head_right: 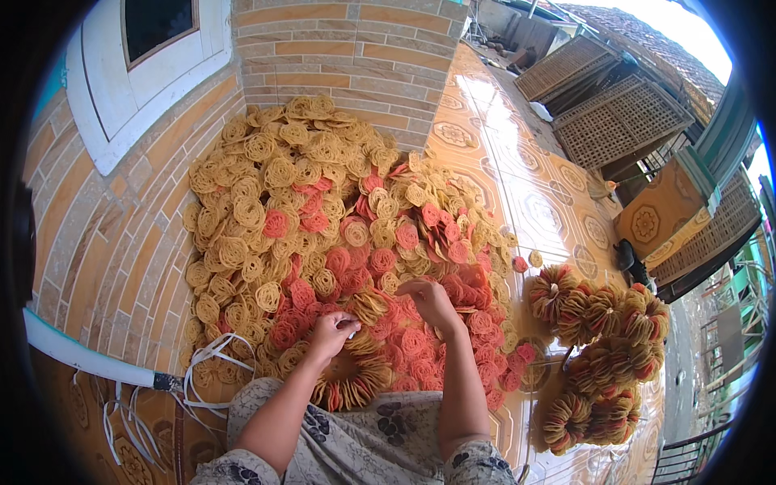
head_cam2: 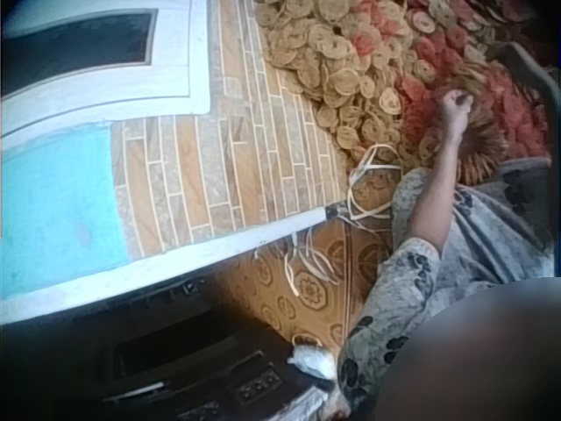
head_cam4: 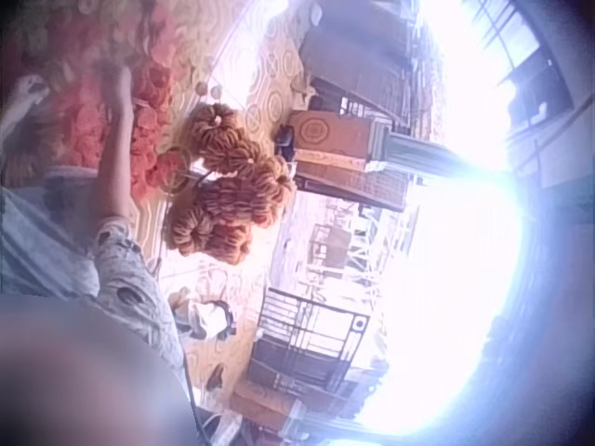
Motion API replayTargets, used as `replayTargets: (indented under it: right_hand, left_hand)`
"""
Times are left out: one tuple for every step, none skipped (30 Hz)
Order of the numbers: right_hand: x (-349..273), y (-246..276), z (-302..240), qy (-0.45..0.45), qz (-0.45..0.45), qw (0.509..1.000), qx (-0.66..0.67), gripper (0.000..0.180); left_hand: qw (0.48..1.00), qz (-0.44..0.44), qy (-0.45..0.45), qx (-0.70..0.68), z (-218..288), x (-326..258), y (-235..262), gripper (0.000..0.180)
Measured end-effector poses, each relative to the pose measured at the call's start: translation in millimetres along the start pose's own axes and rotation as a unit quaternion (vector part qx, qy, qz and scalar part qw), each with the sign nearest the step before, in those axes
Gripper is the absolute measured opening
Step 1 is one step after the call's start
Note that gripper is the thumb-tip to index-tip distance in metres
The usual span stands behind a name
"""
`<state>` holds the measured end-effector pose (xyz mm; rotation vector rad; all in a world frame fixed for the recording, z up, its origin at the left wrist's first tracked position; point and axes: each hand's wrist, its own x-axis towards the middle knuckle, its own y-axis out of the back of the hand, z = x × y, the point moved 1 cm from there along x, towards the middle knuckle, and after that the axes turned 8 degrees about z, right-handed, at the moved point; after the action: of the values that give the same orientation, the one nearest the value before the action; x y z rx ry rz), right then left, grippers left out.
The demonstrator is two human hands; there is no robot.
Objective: The person sits on a tiled floor and threads yellow and red coiled spirals onto a white string. They pick spirals from a large pile, slide them onto the string one by one, and occasionally adjust the growing strand. The finished strand is held in the hands as more spirals are added.
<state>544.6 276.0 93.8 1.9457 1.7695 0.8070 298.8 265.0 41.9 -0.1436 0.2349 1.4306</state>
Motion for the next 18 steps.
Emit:
replayTargets:
  right_hand:
    - [-1, -2, 6, -0.031, 0.035, 0.997, -0.055, 0.021]
    - [-5, -7, 12, -0.035, 0.043, 0.988, -0.146, 0.020]
    - [-11, -14, 17, -0.041, 0.066, 0.966, -0.248, 0.019]
    - [-16, -20, 23, -0.067, 0.056, 0.933, -0.350, 0.018]
    - [-16, -21, 27, -0.037, 0.072, 0.930, -0.360, 0.018]
    - [-16, -23, 30, -0.020, 0.125, 0.943, -0.308, 0.019]
    - [-14, -20, 34, -0.067, 0.119, 0.967, -0.217, 0.020]
    - [-13, -17, 37, -0.108, 0.125, 0.975, -0.149, 0.020]
    - [-8, -13, 36, -0.119, 0.131, 0.975, -0.131, 0.022]
    - [-6, -10, 34, -0.127, 0.123, 0.983, -0.049, 0.021]
    - [-3, -7, 31, -0.148, 0.125, 0.981, 0.014, 0.021]
    - [-1, -6, 26, -0.182, 0.114, 0.973, 0.084, 0.021]
    - [0, -3, 19, -0.186, 0.090, 0.975, 0.083, 0.024]
    - [0, -3, 12, -0.174, 0.098, 0.976, 0.091, 0.024]
    - [0, -3, 4, -0.167, 0.098, 0.975, 0.107, 0.024]
    - [0, -3, -3, -0.165, 0.094, 0.973, 0.130, 0.025]
    - [0, -3, -10, -0.154, 0.097, 0.975, 0.127, 0.026]
    - [-1, -2, -16, -0.147, 0.094, 0.976, 0.130, 0.027]
  left_hand:
    - [1.000, -0.006, 0.002, 0.000, -1, 0, -1, 0.014]
    - [1.000, -0.012, 0.006, -0.002, -1, 0, -1, 0.014]
    - [1.000, -0.020, 0.022, -0.007, -2, 1, -2, 0.014]
    - [1.000, -0.020, 0.009, -0.004, -2, 1, -1, 0.015]
    - [1.000, -0.023, 0.008, -0.004, -3, 1, -1, 0.015]
    - [0.999, -0.030, 0.021, -0.007, -4, 1, -1, 0.015]
    - [0.999, -0.031, 0.001, 0.019, -4, 1, -1, 0.016]
    - [0.999, -0.034, -0.007, 0.042, -5, 2, 0, 0.016]
    - [0.997, -0.034, -0.013, 0.062, -6, 2, 0, 0.016]
    - [0.997, -0.037, -0.020, 0.057, -6, 3, -1, 0.016]
    - [0.998, -0.036, -0.025, 0.050, -7, 2, -1, 0.016]
    - [0.998, -0.039, -0.022, 0.045, -8, 2, -2, 0.016]
    - [0.998, -0.039, -0.027, 0.036, -8, 3, -2, 0.016]
    - [0.998, -0.042, -0.025, 0.028, -9, 3, -2, 0.017]
    - [0.999, -0.046, -0.008, 0.020, -9, 3, -2, 0.017]
    - [0.999, -0.045, -0.017, 0.014, -8, 3, -2, 0.017]
    - [0.999, -0.044, -0.012, 0.008, -8, 2, -1, 0.017]
    - [0.999, -0.042, -0.006, 0.002, -7, 2, 0, 0.018]
